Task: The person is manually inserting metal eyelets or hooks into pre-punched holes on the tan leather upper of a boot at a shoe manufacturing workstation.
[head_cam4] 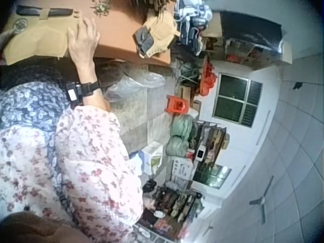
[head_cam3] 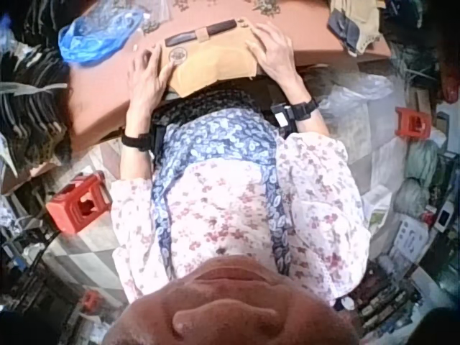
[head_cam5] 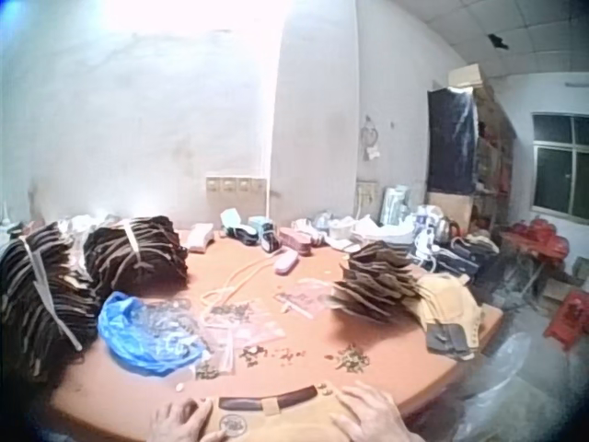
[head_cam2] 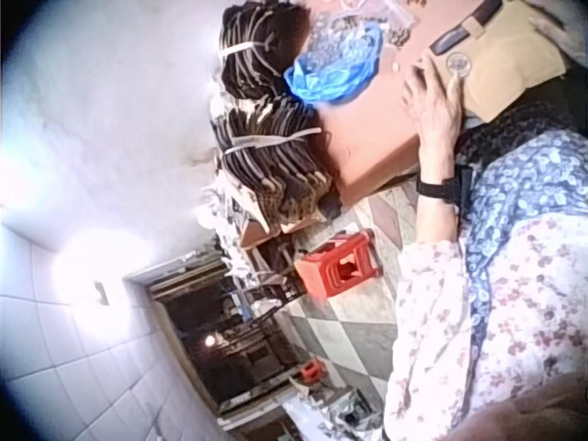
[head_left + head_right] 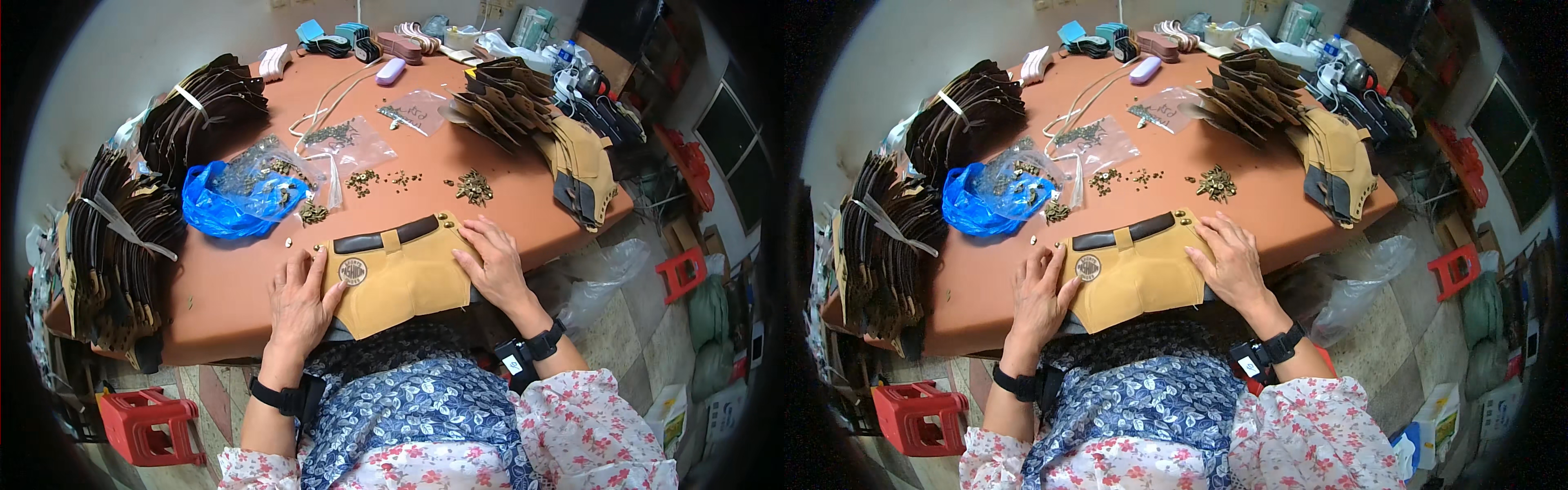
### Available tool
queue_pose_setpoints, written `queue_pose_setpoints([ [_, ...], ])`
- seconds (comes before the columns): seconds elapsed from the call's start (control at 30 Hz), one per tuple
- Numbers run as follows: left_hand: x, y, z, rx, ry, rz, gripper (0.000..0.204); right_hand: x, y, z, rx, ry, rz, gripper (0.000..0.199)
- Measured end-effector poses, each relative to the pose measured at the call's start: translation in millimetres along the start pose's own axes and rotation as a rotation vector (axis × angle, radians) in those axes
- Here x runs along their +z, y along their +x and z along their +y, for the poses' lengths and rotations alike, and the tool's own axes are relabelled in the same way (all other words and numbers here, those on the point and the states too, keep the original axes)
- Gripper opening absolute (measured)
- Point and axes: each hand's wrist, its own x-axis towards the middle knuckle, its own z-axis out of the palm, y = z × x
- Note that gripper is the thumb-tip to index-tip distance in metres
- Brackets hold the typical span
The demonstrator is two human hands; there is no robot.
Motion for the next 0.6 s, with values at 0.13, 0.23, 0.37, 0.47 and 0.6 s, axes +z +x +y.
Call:
queue_pose_setpoints([
  [0.13,-2,1,3,0.023,0.013,0.032,0.057,-2,4,1,0.001,0.000,-0.010,0.041],
  [0.23,-1,0,2,0.009,0.007,0.020,0.057,3,9,0,-0.020,-0.002,-0.006,0.044],
  [0.37,-1,1,2,0.012,0.026,0.028,0.058,7,11,-1,-0.037,-0.058,-0.019,0.046],
  [0.47,-1,2,3,0.023,0.012,0.032,0.059,9,13,5,-0.049,-0.044,-0.012,0.043],
  [0.6,-2,-1,2,0.016,0.032,0.017,0.059,8,27,9,-0.080,0.066,0.027,0.029],
])
